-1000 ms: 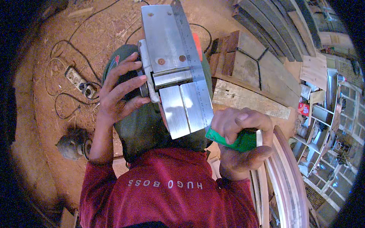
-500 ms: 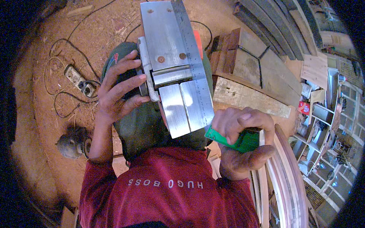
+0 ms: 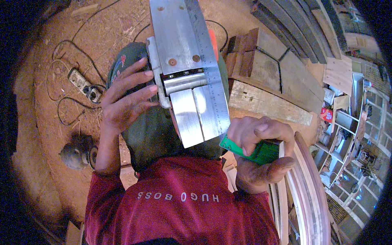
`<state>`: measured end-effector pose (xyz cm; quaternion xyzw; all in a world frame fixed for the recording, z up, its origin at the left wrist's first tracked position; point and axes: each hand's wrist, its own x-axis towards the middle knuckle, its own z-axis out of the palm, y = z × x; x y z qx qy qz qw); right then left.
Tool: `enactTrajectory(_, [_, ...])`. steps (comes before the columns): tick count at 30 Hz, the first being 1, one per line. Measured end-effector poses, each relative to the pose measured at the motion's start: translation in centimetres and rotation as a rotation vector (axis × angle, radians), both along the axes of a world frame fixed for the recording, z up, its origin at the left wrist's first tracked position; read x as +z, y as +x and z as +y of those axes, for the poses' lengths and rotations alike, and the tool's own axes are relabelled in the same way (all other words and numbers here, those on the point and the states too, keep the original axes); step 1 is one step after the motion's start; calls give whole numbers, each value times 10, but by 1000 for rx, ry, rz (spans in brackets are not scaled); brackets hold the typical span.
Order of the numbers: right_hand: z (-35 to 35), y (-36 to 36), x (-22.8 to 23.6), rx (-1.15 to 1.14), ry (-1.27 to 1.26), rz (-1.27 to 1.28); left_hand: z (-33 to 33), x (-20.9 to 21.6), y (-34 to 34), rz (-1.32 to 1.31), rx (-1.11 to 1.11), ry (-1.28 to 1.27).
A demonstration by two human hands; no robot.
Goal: The person adjusts a handheld electric planer by tightening screws on the blade assembly with a socket wrench and checking the blade alignment with a square ruler.
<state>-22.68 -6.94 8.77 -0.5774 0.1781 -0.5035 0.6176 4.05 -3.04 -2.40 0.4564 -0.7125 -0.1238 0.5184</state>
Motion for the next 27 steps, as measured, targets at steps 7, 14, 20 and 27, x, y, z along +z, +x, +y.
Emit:
enactTrajectory(7, [-1, -2, -1, 14, -13, 4, -1, -4, -2, -27, 23, -58])
enactTrajectory(14, [0, -1, 0, -24, -24, 35, 0, -5, -1, -6, 7, -30])
enactTrajectory(20, [-2, -2, -1, 1, -21, 15, -1, -9, -2, 47, 12, -48])
enactTrajectory(27, [-4, -4, 0, 33, -24, 20, -1, -7, -2, 54, 0, -26])
